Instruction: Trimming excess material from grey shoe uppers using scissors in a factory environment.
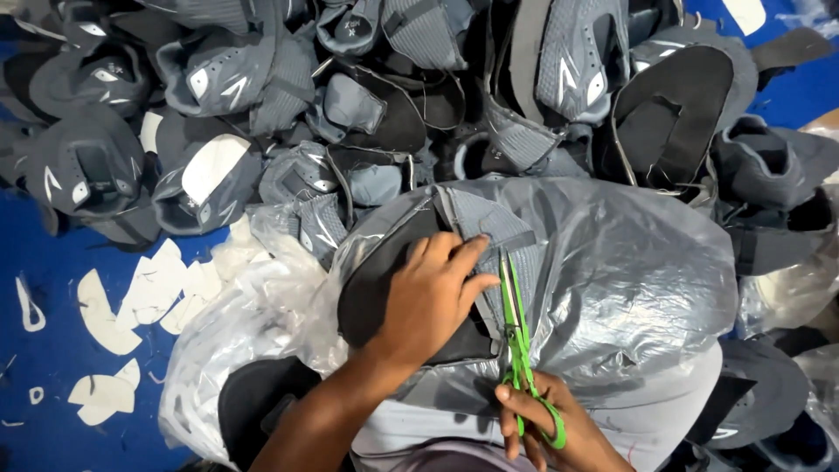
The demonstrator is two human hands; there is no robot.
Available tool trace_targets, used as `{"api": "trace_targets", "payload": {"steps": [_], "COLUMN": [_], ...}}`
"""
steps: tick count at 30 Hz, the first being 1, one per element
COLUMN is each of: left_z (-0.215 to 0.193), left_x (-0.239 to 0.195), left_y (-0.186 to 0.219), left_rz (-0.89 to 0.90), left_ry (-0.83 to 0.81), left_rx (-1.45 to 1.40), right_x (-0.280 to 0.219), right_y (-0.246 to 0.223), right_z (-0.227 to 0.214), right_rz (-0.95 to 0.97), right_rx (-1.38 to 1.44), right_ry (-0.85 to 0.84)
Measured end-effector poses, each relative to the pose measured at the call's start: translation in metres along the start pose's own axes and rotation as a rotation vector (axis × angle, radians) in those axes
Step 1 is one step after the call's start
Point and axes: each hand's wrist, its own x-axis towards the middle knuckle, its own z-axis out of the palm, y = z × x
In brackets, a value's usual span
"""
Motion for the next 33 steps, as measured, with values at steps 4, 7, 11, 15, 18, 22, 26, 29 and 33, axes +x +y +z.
{"api": "trace_targets", "payload": {"steps": [4,7,11,15,18,22,26,29,33], "left_z": [0.033,0.038,0.047,0.064,0.057,0.053,0.037,0.004,-0.082], "left_x": [-0.012,-0.016,-0.024,-0.039,-0.038,-0.043,-0.043,-0.032,0.022], "left_y": [-0.029,-0.037,-0.049,-0.07,-0.072,-0.077,-0.086,-0.102,-0.041], "left_rz": [0.013,-0.078,-0.48,-0.616,-0.619,-0.619,-0.564,-0.456,-0.155], "left_ry": [0.114,0.085,0.079,0.208,0.307,0.289,0.41,0.556,0.659], "left_rx": [-0.119,-0.165,-0.579,-1.157,-1.415,-1.544,-1.589,-1.384,0.032], "right_x": [0.004,0.006,0.002,0.004,0.0,0.006,-0.012,-0.009,-0.001], "right_y": [0.011,0.015,0.015,0.021,0.018,0.049,0.017,0.012,0.022], "right_z": [-0.007,-0.011,-0.018,-0.021,-0.017,-0.04,-0.001,-0.003,-0.024], "right_rz": [-0.01,-0.007,-0.111,-0.145,-0.137,-0.204,-0.039,0.015,-0.08], "right_rx": [0.017,0.032,-0.126,-0.131,-0.089,0.036,0.029,0.012,-0.071], "right_ry": [-0.015,-0.041,-0.194,-0.292,-0.28,-0.463,-0.366,-0.293,-0.459]}}
